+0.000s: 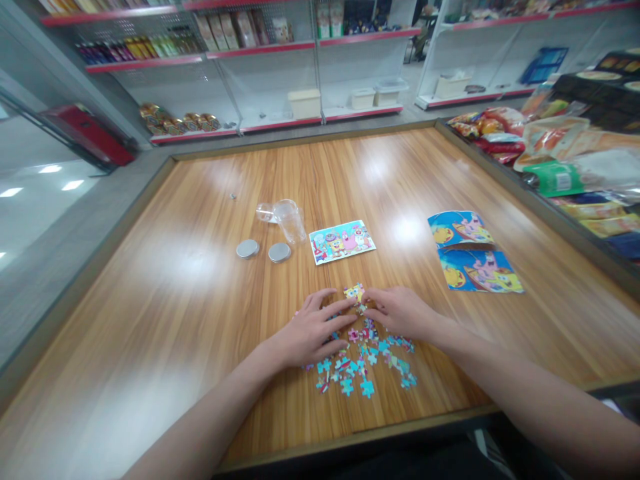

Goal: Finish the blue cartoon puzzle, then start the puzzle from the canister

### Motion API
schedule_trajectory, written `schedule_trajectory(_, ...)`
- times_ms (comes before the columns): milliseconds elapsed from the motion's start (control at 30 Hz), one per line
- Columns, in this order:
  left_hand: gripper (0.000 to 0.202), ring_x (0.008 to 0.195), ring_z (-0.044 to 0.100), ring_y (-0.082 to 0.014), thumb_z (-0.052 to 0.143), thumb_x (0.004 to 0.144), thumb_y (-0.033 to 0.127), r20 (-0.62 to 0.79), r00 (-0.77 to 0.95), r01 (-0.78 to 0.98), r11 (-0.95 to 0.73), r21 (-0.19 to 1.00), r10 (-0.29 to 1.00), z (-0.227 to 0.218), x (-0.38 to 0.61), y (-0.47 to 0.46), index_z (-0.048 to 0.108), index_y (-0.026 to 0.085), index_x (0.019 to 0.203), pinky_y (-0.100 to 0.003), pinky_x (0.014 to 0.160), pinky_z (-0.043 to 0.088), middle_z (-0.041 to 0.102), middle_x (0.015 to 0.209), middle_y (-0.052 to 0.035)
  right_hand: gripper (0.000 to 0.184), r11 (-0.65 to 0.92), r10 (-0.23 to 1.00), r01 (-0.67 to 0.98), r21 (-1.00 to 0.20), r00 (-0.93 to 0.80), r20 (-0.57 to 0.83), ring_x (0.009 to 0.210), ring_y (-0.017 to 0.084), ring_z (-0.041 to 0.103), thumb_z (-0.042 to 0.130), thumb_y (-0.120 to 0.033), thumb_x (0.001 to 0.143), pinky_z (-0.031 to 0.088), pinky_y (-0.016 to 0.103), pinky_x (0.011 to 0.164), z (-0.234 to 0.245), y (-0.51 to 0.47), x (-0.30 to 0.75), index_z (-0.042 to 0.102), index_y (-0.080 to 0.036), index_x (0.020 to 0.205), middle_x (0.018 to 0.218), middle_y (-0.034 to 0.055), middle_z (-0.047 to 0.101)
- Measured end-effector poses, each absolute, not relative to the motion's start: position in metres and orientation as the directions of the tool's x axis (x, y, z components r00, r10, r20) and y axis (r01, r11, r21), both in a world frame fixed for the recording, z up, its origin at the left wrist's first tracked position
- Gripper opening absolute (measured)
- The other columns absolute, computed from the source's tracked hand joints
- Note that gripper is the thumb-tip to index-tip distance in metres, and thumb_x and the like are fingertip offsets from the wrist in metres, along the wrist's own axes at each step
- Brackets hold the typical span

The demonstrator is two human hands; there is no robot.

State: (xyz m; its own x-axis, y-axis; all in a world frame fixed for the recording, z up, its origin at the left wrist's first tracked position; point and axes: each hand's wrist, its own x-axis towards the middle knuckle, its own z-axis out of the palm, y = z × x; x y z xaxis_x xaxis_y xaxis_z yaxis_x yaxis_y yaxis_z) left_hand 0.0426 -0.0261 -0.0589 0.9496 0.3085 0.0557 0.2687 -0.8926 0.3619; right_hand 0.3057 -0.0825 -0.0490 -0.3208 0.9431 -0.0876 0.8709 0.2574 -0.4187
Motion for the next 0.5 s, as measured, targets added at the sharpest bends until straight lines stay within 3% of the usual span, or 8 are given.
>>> schedule_trajectory(500, 0.05, 0.143, 0.025, -0.0397, 0.055, 0.099, 0.045, 0.054, 0.952, 0.264, -0.896, 0.358, 0.303, -0.0601, 0.0426, -0.0262, 0.05, 0.027, 0.146, -0.064, 0.113, 0.036, 0.034, 0.163, -0.0007, 0.019, 0.252, 0.948, 0.854, -0.455, -0.312, -0.061, 0.067, 0.016, 0.061, 0.063, -0.031, 0.092, 0.03, 0.026, 0.061, -0.0508, -0.0812, 0.3055, 0.066, -0.023, 0.11, 0.071, -0.0007, 0.068)
